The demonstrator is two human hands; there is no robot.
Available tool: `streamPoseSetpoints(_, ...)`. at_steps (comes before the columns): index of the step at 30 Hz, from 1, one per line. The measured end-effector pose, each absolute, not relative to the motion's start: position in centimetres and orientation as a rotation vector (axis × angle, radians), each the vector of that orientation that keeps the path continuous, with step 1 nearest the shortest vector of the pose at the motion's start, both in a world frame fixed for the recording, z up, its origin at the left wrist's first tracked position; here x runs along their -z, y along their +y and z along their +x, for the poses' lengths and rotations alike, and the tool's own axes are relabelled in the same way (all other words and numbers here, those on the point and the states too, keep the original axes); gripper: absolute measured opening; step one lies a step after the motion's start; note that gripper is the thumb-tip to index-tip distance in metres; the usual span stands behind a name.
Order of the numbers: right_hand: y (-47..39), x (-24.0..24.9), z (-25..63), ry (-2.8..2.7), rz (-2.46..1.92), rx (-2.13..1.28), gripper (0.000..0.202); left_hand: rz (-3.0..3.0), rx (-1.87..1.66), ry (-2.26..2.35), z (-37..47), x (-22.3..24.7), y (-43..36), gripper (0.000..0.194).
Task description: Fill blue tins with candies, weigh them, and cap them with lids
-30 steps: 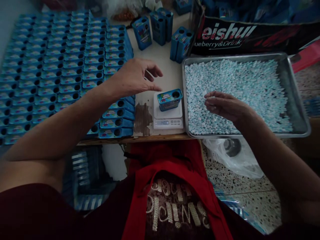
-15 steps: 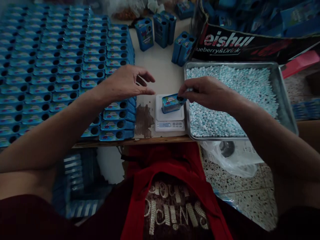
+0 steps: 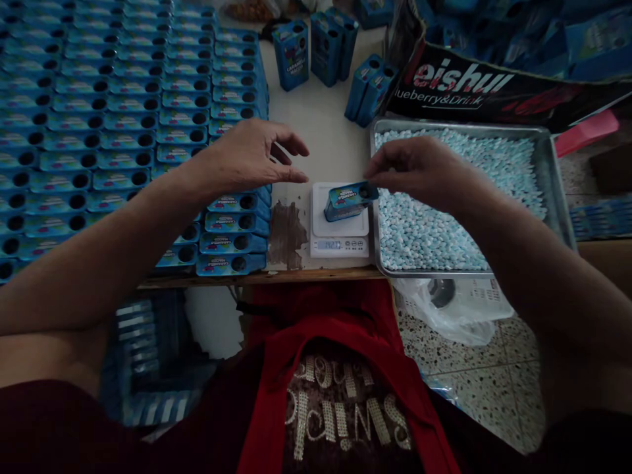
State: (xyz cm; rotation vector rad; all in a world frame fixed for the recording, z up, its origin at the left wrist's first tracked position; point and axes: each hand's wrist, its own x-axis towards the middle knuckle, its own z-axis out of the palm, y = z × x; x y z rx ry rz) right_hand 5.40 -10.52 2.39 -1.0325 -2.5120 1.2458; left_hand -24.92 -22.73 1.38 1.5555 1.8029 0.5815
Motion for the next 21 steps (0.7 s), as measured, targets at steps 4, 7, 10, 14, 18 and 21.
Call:
streamPoseSetpoints(4,-9.6,-2.2,7.1,-1.813,-1.328,-1.715,0.024,1.541,-0.531,1.782,-24.7,-2.4,-23.5,0.073)
streamPoseSetpoints(7,-9.3,-1.9,9.1,-1.412,-1.526,-1.778,0.043,1.527,-0.502,1.771,-24.5,-2.6,-23.7,0.081)
streamPoseSetpoints(10,-9.5,-1.8,10.5,-1.364,-1.574,-1.814,0.039,1.536,-0.494,1.774,-24.1,-2.2,-23.0,0.079)
streamPoseSetpoints(14,-10.2,-1.9,10.3,-1.654,-1.38,-1.876,0.012,1.578,-0.514,1.767,-23.1,-2.0,-21.8,0.073)
streamPoseSetpoints(18,-10.6,-1.7,8.5,-1.975,-1.095,-1.812,0.015,1.643,-0.423,1.666,-22.5,-2.7,-21.7,0.084)
streamPoseSetpoints(21,-10.7,-1.6,7.3,-2.133,-1.0,-1.725,0.027,1.653,-0.344,1.635,-22.1,-3.0,-22.1,0.094)
